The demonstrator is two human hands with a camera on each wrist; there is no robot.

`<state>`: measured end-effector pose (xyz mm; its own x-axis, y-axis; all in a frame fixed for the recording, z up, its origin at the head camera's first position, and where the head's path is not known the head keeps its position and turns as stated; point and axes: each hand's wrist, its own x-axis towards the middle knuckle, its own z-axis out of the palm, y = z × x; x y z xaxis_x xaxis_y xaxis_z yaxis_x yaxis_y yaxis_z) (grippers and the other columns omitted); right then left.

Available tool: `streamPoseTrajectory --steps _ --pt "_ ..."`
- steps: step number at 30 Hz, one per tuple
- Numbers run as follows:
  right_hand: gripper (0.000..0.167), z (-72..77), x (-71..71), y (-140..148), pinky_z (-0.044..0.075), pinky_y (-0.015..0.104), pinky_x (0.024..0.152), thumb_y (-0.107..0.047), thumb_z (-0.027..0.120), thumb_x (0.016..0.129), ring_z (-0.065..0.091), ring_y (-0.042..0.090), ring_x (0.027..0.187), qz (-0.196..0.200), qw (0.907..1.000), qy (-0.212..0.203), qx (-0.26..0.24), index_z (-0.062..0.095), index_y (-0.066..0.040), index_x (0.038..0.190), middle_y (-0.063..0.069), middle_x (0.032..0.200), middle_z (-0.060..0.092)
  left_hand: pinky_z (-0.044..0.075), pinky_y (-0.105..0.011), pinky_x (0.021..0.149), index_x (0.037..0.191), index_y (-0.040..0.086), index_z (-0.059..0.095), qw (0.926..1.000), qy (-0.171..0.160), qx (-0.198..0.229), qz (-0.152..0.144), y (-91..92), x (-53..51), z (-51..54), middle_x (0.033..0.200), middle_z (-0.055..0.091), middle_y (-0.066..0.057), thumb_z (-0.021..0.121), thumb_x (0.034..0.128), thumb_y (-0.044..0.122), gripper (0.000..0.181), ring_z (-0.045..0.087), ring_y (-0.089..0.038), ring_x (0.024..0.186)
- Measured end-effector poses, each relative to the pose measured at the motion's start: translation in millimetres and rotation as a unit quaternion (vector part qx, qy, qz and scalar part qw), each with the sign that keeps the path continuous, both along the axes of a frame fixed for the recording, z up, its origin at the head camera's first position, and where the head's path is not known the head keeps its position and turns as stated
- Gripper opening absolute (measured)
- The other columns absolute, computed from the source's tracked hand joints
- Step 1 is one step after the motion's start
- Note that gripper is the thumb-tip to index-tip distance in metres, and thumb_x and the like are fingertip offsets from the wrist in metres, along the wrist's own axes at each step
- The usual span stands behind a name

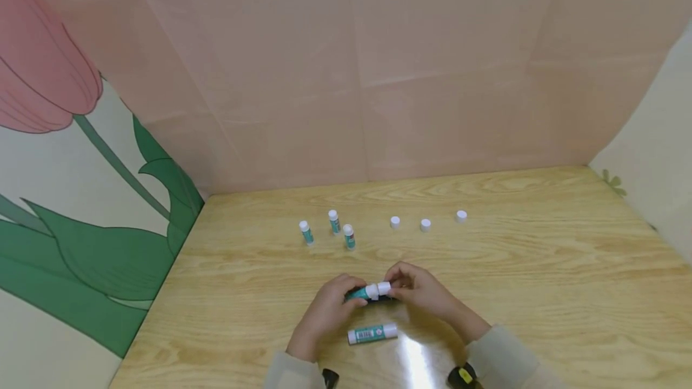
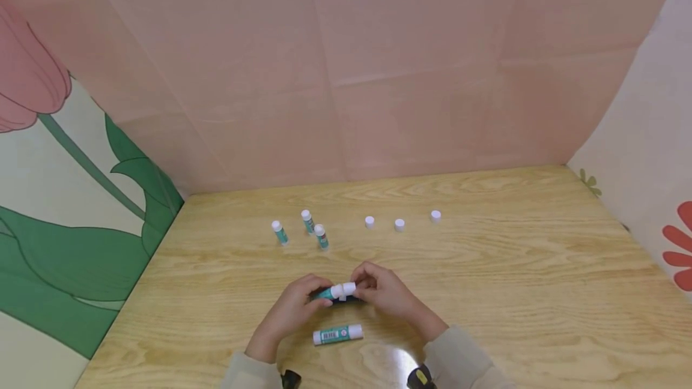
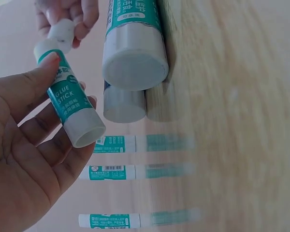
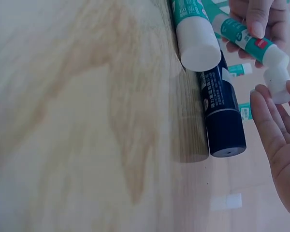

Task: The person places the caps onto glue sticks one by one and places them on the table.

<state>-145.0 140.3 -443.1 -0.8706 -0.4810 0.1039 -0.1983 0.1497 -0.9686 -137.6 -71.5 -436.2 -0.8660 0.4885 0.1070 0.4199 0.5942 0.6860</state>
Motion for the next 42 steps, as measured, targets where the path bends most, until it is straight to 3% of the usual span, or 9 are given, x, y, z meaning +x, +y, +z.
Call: streamPoseTrajectory --steps 15,22,42 --pt "0.018 -3.0 4.9 0.8 0.046 0.026 0.071 -0.002 0.057 0.081 0.054 0.027 0.084 0.007 0.9994 -0.035 -0.003 0.051 0.004 0.096 0.015 0.093 0.054 0.042 -0.021 0.071 0.100 0.010 0.062 0.9998 -0.017 0.001 -0.011 1.1 1.9 -3.0 0.091 0.057 0.005 0.063 0.0765 0.016 0.024 0.053 -0.009 0.082" --pt "0.016 -4.7 5.4 -0.2 0.047 0.026 0.070 -0.003 0.059 0.080 0.055 0.023 0.082 0.000 0.9990 -0.044 0.011 0.053 0.002 0.095 0.012 0.091 0.055 0.042 -0.020 0.070 0.099 0.010 0.063 0.9997 -0.001 -0.017 -0.017 1.5 2.6 -3.0 0.089 0.057 0.004 0.064 0.0757 0.018 0.024 0.053 -0.008 0.080" --pt "0.010 5.5 5.5 -3.9 0.046 0.024 0.067 0.001 0.057 0.080 0.055 0.022 0.078 0.008 0.9993 -0.001 0.037 0.055 0.002 0.090 0.011 0.089 0.057 0.042 -0.020 0.068 0.100 0.009 0.062 0.9980 0.022 -0.055 -0.024 2.9 2.3 3.5 0.087 0.055 0.006 0.063 0.0768 0.019 0.025 0.050 -0.004 0.077"
